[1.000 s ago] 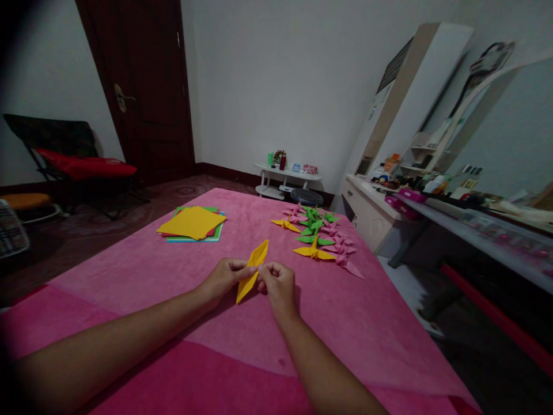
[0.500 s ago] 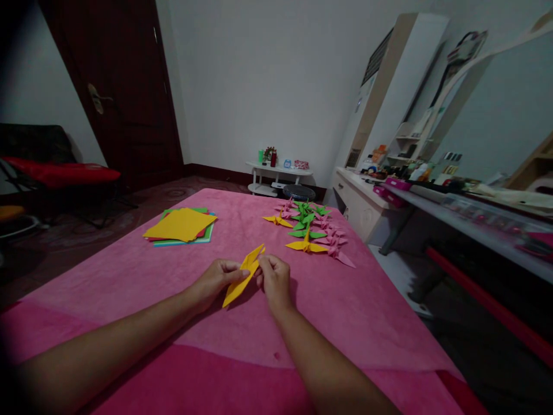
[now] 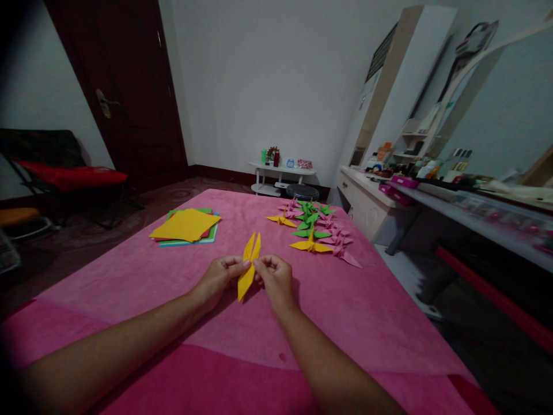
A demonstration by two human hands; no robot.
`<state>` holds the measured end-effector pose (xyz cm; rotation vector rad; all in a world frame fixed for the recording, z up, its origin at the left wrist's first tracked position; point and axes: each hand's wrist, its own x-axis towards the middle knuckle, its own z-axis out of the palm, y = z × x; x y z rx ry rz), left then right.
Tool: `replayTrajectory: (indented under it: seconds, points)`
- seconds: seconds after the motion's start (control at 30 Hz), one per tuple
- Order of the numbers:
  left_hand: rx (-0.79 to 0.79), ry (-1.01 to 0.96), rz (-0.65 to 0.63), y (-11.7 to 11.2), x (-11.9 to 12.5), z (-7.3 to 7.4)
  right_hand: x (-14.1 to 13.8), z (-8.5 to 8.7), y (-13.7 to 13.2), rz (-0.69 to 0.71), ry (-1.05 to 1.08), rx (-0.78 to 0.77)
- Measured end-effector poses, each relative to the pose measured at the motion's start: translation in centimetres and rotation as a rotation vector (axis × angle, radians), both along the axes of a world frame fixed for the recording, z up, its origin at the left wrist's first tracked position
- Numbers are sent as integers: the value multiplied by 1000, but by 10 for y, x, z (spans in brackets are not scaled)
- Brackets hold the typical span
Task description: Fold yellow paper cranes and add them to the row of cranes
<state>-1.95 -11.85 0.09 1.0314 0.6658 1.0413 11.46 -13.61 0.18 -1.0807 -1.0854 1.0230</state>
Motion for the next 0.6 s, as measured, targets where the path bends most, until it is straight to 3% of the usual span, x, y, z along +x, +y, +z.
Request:
replayTrajectory:
  seconds: [0.2, 0.43, 0.6]
  points:
    - [38, -75, -56, -2, 0, 3, 2, 0, 2, -35, -11, -5]
    - [23, -15, 16, -4, -1, 7, 3, -3, 3, 49, -101, -19]
    - [68, 115, 135, -4, -1, 7, 6, -5, 4, 68, -162, -1]
